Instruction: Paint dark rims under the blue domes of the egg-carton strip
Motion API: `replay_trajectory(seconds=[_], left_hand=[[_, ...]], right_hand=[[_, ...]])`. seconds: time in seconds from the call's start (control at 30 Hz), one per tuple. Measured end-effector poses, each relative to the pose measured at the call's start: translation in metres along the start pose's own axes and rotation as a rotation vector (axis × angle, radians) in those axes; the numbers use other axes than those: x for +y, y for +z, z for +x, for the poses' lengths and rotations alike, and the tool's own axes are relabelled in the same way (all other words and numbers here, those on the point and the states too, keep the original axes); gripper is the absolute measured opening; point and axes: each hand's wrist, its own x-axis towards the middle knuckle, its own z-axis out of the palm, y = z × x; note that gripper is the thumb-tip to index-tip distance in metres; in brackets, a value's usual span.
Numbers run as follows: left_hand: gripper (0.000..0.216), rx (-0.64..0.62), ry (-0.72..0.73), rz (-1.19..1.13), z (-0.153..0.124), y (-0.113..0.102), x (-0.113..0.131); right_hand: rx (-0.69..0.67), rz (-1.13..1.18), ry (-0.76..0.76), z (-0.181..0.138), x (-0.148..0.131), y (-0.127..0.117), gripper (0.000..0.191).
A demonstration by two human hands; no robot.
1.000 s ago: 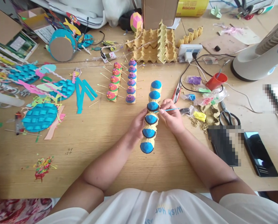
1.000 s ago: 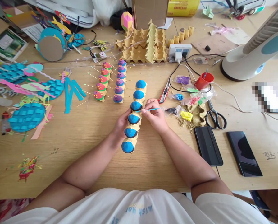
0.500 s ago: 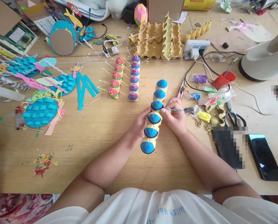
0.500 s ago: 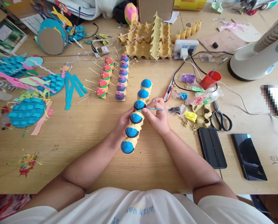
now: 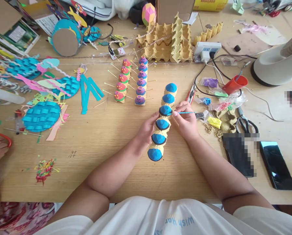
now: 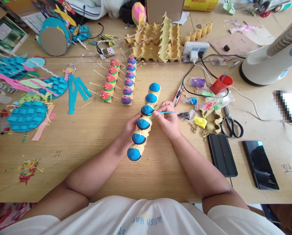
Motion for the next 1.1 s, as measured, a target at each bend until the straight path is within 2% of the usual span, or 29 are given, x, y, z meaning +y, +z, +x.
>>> replay_trajectory(seconds=[0.23, 0.33, 0.5, 0.7, 0.93, 1.1], left_hand=[[0.031, 0.023, 0.111, 0.011, 0.002, 0.002, -0.005], [0.029, 0.028, 0.122, 0.008, 0.002, 0.004, -0.006], [0.021, 0.045, 0.167, 0.020, 0.003, 0.004, -0.008], [0.018, 0.075, 0.281, 0.043, 0.006, 0.002, -0.012], [0.015, 0.074, 0.399, 0.098, 0.011, -0.003, -0.016], [0.016, 0.081, 0.442, 0.111, 0.012, -0.003, -0.018]], right_hand=[[-0.017, 0.014, -0.021, -0.002, -0.003, 0.001, 0.041], [-0.041, -0.050, -0.067, -0.002, -0.004, 0.001, 0.039], [-0.008, -0.141, -0.137, -0.002, -0.003, 0.001, 0.038], [-0.049, -0.101, -0.108, -0.003, -0.003, 0.000, 0.039], [-0.013, -0.169, -0.154, -0.003, -0.003, 0.000, 0.034], [-0.044, -0.127, -0.144, -0.004, -0.005, 0.000, 0.034]])
